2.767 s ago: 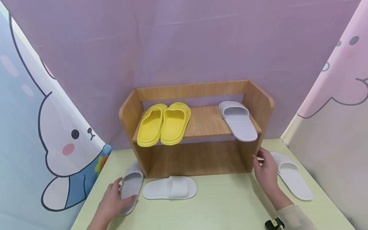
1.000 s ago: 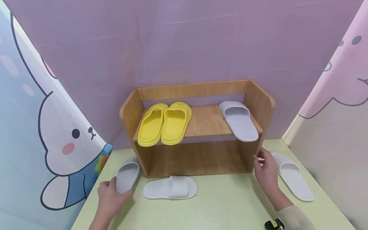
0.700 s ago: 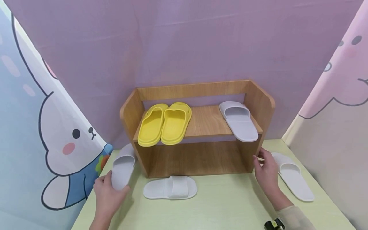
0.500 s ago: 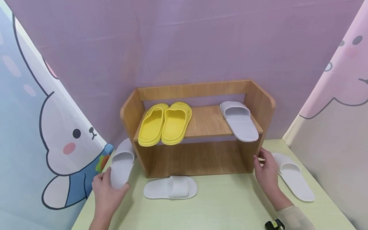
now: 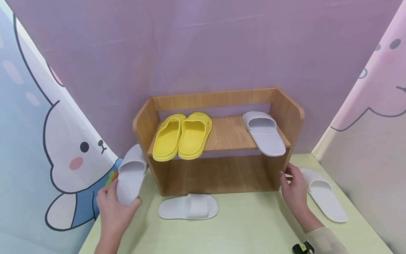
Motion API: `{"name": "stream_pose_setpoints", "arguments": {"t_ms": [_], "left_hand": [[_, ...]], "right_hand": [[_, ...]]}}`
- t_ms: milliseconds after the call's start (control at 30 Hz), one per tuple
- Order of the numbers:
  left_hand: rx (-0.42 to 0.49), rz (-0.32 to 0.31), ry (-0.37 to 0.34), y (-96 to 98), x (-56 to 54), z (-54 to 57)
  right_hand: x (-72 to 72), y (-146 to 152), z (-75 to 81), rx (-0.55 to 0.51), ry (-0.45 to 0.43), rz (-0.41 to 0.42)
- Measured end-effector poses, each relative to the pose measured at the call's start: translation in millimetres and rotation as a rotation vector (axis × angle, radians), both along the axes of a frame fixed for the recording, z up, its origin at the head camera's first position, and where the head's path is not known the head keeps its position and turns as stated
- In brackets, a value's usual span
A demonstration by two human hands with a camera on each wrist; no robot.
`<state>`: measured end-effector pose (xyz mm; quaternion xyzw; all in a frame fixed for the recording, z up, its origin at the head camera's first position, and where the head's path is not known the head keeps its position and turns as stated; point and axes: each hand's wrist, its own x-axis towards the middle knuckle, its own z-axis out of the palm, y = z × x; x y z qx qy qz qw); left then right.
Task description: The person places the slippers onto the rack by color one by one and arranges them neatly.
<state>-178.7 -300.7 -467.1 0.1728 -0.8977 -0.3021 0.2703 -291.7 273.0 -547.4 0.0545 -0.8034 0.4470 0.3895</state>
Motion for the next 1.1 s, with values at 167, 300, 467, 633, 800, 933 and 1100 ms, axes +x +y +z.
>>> {"name": "stream_pose_setpoints", "arguments": {"t_ms": [167, 300, 467, 633, 800, 933, 1100], "left_hand": [[-0.006, -0.002, 0.118, 0.3, 4.7, 6.6], [-0.019, -0.008, 0.241, -1.2, 6.5, 11.6], [-0.028, -0.002, 0.324, -1.3, 9.1, 19.0], [-0.029, 0.017, 0.373, 0.3, 10.3, 27.8], [-0.004, 0.057, 0.428, 4.1, 10.1, 40.3], [0.008, 0.060, 0.473, 9.1, 10.1, 50.0], [0.030, 0.049, 0.548, 16.4, 8.0, 59.2]], "right_hand": [[0.4, 0, -0.6, 0.008, -0.023, -0.014], [1.0, -1, -1.0, 0.014, -0.033, -0.023], [1.9, -1, -0.6, 0.012, -0.031, -0.022], [2.4, -1, 0.9, 0.003, -0.032, -0.014], [2.0, -1, 1.6, 0.004, -0.035, -0.014], [1.8, -2, 1.3, 0.004, -0.032, -0.012], [3.3, -3, 2.2, -0.008, -0.027, -0.005]]}}
